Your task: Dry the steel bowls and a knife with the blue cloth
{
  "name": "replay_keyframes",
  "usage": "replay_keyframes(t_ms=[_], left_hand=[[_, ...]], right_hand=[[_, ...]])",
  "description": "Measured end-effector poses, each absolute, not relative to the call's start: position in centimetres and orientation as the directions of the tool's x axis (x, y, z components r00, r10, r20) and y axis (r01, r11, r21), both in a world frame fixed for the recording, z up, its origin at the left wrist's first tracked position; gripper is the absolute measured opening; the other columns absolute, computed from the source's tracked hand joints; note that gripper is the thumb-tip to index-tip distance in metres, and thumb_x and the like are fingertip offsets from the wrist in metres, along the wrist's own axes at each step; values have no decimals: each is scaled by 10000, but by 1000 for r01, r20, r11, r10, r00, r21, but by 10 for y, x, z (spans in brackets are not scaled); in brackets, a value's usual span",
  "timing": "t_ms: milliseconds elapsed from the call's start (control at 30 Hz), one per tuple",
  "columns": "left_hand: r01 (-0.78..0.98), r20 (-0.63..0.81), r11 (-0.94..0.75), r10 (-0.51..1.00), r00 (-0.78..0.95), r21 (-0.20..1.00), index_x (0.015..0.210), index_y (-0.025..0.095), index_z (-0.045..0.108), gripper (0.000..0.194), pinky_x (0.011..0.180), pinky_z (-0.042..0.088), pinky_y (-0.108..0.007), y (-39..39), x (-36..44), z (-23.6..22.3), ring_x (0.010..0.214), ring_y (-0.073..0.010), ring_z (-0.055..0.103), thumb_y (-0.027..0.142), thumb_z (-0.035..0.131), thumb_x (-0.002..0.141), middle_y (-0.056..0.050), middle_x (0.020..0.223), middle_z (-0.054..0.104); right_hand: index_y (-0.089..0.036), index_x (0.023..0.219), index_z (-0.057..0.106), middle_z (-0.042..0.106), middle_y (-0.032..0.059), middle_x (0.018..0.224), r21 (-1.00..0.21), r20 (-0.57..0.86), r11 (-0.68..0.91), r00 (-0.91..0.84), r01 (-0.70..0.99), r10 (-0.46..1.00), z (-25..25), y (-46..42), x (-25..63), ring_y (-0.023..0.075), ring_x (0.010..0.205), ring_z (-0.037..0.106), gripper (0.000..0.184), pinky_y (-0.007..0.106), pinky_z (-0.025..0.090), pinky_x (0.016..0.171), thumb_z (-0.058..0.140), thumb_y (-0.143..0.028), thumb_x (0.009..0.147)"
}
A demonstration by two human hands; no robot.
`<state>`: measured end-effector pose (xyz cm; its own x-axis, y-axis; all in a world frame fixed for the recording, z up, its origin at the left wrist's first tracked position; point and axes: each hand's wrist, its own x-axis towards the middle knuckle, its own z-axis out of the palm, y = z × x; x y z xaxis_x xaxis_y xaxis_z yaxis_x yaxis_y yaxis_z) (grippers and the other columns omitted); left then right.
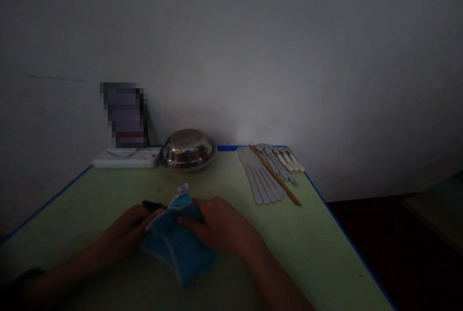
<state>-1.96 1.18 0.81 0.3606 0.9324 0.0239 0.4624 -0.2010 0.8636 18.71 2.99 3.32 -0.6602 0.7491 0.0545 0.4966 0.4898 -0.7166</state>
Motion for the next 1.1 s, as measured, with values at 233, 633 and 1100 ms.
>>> replay_keyframes(t_ms=[233, 633, 1100], left_hand=[[570, 170, -285, 954, 247, 771, 638, 192, 481, 314, 472, 383, -205, 18, -23, 11, 511, -115, 460, 408, 367, 836, 36, 554, 456], [570, 241, -97, 953, -184, 816, 596, 202, 382, 349, 464, 321, -213, 30, -31, 18, 485, -96, 385, 442, 353, 849, 52, 532, 375], [583, -8, -51, 995, 97, 811, 724, 200, 495, 401, 510, 359, -227, 34, -30, 4, 536, -121, 430, 528, 296, 839, 40, 579, 450]], right_hand=[[-179, 838, 590, 618, 16, 698, -637, 5, 528, -682, 561, 731, 30, 39, 202, 116, 609, 544, 331, 224, 358, 555, 411, -458, 842], [-175, 735, 566, 596, -8, 691, -654, -28, 450, -614, 608, 789, 47, 56, 248, 94, 580, 514, 291, 210, 363, 530, 456, -429, 825], [-156, 762, 573, 639, 70, 760, -460, 120, 183, -144, 869, 982, 29, 80, 299, 170, 673, 571, 291, 259, 385, 597, 396, -372, 842]])
